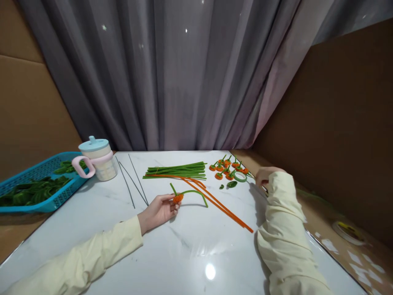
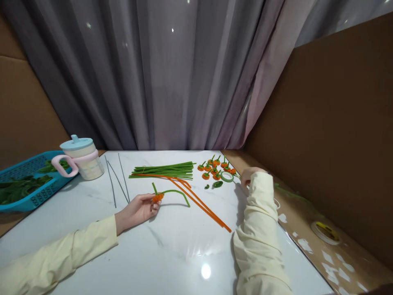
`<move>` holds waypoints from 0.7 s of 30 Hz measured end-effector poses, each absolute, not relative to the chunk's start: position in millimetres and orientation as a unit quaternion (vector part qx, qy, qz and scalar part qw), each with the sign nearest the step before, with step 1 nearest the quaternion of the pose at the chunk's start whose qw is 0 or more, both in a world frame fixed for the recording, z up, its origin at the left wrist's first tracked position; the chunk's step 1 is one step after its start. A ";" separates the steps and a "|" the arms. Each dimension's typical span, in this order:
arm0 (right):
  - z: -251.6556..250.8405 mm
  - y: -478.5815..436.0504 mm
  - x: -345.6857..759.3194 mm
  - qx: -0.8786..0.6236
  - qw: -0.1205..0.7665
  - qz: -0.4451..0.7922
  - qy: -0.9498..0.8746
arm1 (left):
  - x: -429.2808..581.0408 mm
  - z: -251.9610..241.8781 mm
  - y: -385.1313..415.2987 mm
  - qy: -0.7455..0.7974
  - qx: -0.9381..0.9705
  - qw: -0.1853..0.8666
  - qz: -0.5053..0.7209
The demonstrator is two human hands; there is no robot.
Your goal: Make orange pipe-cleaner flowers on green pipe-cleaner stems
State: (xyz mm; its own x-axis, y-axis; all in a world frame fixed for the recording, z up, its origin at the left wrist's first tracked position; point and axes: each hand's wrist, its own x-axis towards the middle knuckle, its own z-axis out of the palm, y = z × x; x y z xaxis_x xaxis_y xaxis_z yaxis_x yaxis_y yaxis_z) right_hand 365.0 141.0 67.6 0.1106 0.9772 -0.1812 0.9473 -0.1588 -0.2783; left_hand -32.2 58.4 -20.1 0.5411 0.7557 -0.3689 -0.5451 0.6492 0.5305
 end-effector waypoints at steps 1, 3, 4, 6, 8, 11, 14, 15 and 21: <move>75.5 133.6 367.1 -0.738 0.059 0.184 -0.647 | -32.1 -20.0 58.3 0.293 0.179 0.860 0.378; 92.4 118.1 371.7 -0.718 0.106 0.217 -0.652 | -31.9 -19.4 58.1 0.291 0.178 0.861 0.377; 100.3 111.0 373.2 -0.707 0.138 0.226 -0.656 | -31.8 -19.1 57.9 0.290 0.178 0.862 0.375; 113.2 100.2 373.3 -0.687 0.211 0.237 -0.654 | -31.6 -18.4 57.6 0.290 0.176 0.864 0.372; 120.2 94.6 369.1 -0.647 0.348 0.280 -0.617 | -31.5 -17.8 57.4 0.291 0.175 0.865 0.369; 119.7 93.5 358.9 -0.546 0.552 0.405 -0.483 | -31.4 -17.3 57.4 0.291 0.176 0.865 0.369; 110.5 95.8 352.9 -0.497 0.605 0.482 -0.394 | -31.5 -17.2 57.5 0.288 0.177 0.865 0.370; 107.0 96.5 352.8 -0.495 0.608 0.490 -0.382 | -31.6 -17.4 57.6 0.288 0.177 0.866 0.369; 101.9 100.2 367.8 -0.477 0.657 0.480 -0.333 | -32.4 -17.5 57.1 0.281 0.177 0.864 0.379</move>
